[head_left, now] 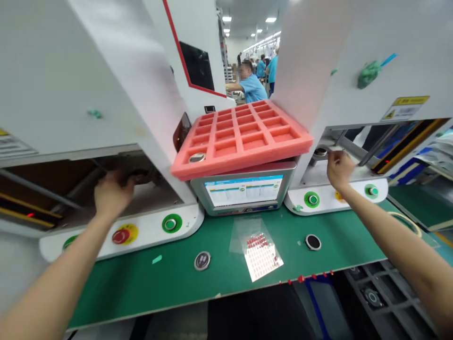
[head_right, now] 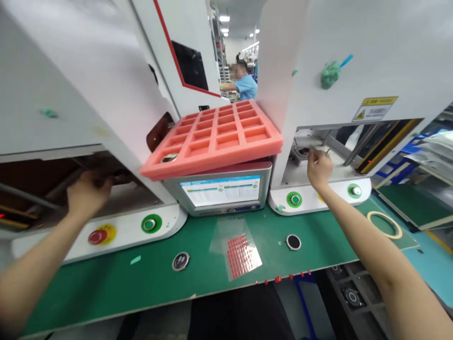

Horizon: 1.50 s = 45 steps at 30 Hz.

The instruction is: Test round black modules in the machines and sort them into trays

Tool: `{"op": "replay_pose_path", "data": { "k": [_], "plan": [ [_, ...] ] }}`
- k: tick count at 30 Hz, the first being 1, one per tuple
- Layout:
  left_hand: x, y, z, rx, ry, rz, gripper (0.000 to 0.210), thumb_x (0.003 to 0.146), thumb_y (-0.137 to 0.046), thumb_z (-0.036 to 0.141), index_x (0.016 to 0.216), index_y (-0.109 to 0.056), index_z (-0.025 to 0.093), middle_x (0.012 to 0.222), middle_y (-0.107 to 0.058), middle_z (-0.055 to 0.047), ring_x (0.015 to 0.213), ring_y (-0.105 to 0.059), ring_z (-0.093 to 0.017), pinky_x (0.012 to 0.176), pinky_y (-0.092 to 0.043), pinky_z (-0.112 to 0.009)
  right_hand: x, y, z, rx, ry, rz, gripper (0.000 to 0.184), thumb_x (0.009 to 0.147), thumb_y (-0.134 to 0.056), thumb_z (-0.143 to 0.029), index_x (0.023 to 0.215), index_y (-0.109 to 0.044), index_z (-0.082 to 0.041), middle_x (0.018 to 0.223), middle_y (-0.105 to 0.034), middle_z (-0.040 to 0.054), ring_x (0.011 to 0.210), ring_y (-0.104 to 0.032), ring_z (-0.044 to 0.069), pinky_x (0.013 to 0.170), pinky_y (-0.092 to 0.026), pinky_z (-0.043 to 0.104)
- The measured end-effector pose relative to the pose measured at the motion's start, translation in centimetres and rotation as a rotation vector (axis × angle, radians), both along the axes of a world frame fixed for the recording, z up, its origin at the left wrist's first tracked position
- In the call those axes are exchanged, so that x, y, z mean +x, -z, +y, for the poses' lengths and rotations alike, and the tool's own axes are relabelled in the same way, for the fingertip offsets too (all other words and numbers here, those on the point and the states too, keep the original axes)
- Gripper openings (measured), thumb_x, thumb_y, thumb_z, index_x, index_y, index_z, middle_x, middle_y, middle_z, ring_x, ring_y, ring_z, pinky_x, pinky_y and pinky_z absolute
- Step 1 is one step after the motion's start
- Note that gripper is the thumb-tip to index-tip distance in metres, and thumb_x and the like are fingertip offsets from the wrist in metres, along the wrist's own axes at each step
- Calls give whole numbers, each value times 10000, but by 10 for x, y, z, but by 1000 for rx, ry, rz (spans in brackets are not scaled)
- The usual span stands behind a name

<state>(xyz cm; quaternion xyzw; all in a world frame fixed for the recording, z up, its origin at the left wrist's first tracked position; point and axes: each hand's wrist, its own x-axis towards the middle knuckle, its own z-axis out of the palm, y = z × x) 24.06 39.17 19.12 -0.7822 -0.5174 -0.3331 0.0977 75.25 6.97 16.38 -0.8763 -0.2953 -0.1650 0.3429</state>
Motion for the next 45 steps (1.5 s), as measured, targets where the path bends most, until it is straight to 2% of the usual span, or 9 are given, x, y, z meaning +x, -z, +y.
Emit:
{"op": "replay_pose_path", "data": {
  "k": [3,5,7,12,16,20,36,42,45],
  "plan": [
    [-13,40,-58,15,104,-69,411,954,-363,371,1050,-587,40,1009,-684,-135,906,-654,-210,861,-529,-376,-88,44,-5,-130,-199,21,403,1016,-425,-379,744,-618,-153,736,-634,59,693,-600,162,706,-507,329],
    [-13,70,-108,-50,298,-33,345,930,-407,387,893,-630,125,843,-711,-73,751,-667,-172,771,-544,-296,-145,71,2,-264,-368,73,293,967,-562,-411,875,-639,-143,802,-647,10,697,-608,120,703,-533,298],
    [-9,95,-153,-116,495,12,288,911,-465,398,875,-655,185,838,-735,-35,761,-693,-167,752,-554,-262,-191,91,18,-369,-464,119,274,961,-585,-400,1029,-642,-141,957,-670,41,816,-649,145,754,-563,327],
    [-8,132,-210,-198,704,35,263,898,-547,317,1117,-642,209,1148,-715,-74,1078,-670,-225,930,-560,-343,-235,108,52,-522,-469,203,303,962,-591,-367,1185,-611,-162,1165,-643,83,994,-652,196,851,-571,386],
    [-15,155,-218,-272,668,-72,336,884,-549,249,1215,-573,200,1265,-642,-127,1197,-597,-287,1010,-526,-475,-237,111,56,-586,-398,229,309,964,-587,-367,1196,-609,-164,1191,-635,88,1019,-646,202,876,-565,405],
    [-18,168,-216,-278,649,-129,354,878,-559,232,1231,-545,205,1245,-637,-123,1214,-575,-297,1029,-512,-494,-240,112,56,-614,-367,234,300,966,-582,-369,1187,-614,-169,1192,-637,87,1022,-645,200,882,-562,404],
    [-14,176,-208,-325,583,-156,371,898,-569,374,1238,-598,228,1249,-667,-109,1201,-609,-301,996,-534,-464,-243,109,53,-592,-396,268,328,961,-587,-372,1221,-601,-171,1242,-615,89,1064,-632,221,907,-555,426],
    [-24,179,-197,-329,605,-134,364,898,-524,489,1145,-647,251,1158,-721,-95,1071,-678,-306,917,-566,-446,-251,86,52,-501,-480,241,349,954,-600,-379,1220,-599,-154,1221,-622,84,1053,-638,229,893,-560,426],
    [-17,178,-193,-280,635,-168,350,884,-512,530,1080,-646,273,1067,-738,-85,973,-698,-310,861,-575,-455,-262,68,24,-420,-516,199,294,968,-570,-400,1116,-639,-156,1113,-664,61,955,-657,188,844,-567,381]
  ]
}}
